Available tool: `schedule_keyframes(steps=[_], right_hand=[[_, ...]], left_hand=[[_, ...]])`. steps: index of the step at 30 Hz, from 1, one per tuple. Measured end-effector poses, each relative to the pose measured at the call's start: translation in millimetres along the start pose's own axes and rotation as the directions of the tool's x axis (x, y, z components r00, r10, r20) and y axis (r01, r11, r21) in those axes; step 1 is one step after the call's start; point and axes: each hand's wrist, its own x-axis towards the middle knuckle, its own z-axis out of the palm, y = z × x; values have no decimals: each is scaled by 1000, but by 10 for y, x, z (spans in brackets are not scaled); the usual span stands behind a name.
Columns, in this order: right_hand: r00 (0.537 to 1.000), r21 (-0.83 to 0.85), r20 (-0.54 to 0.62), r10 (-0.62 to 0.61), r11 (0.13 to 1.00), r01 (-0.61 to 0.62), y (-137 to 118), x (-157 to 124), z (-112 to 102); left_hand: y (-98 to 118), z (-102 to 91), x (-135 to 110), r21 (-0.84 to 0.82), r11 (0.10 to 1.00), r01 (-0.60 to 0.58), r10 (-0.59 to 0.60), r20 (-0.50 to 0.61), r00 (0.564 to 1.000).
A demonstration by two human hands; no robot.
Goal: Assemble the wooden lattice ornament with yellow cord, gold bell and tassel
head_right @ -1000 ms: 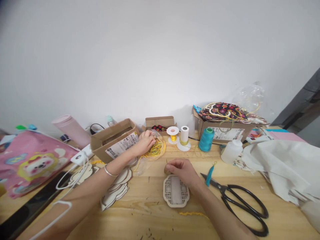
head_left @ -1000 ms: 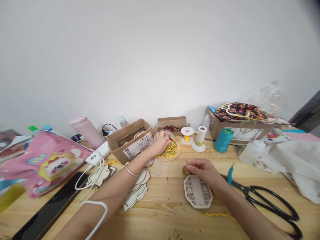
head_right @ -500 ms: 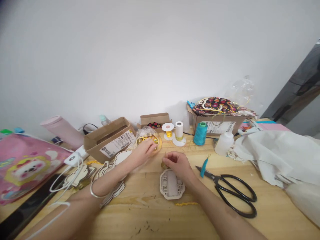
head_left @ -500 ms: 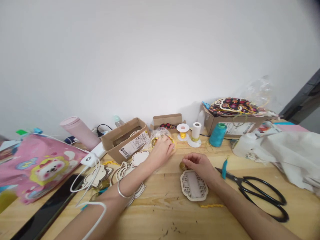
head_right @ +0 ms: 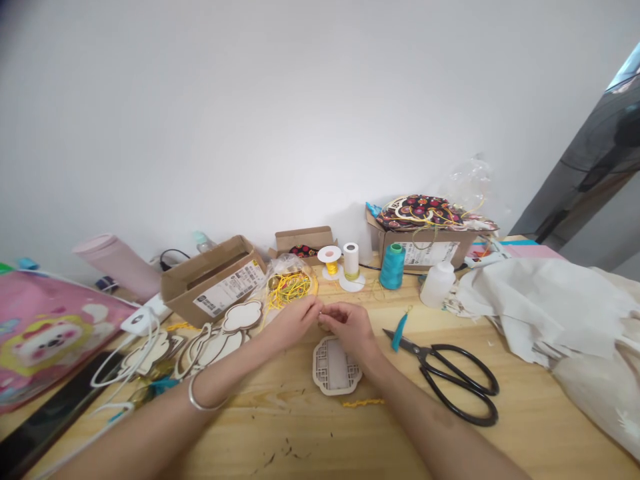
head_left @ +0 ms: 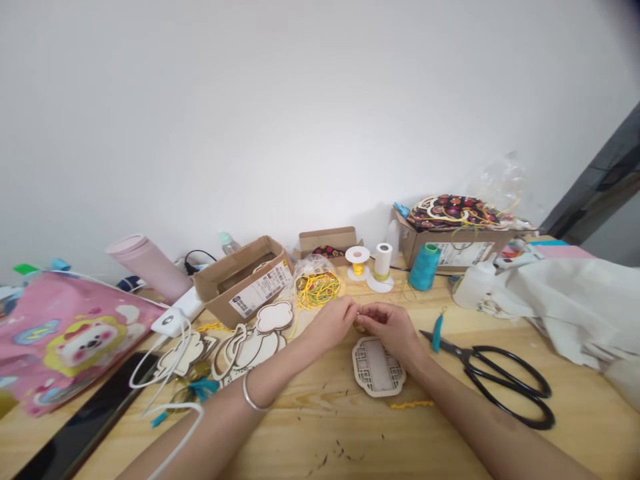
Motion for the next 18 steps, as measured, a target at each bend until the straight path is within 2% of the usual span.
schedule_keyframes(steps=[2,8,14,16,18], right_hand=[[1000,-33,13,-23,999,23,13,0,-6],[981,-209,54,-185,959,192,76,9,-52],[932,-378,152,-330,852,363,-5,-43,-16],[934,-349,182,-309,867,355,-19,-52,-2],[958,-300,138,-250,911,282,-7,-38,-8]], left_hand=[[8,0,-4,-3,1000,8,-8,-8,1000],[-32,40,-19,-72,997,18,-19,-6,1000],[-35,55,24,-267,961,71,-77,-13,997],[-38,31,50,-356,930,89,-96,-2,995],[-58,6,66,-455,883,113,-111,31,993]])
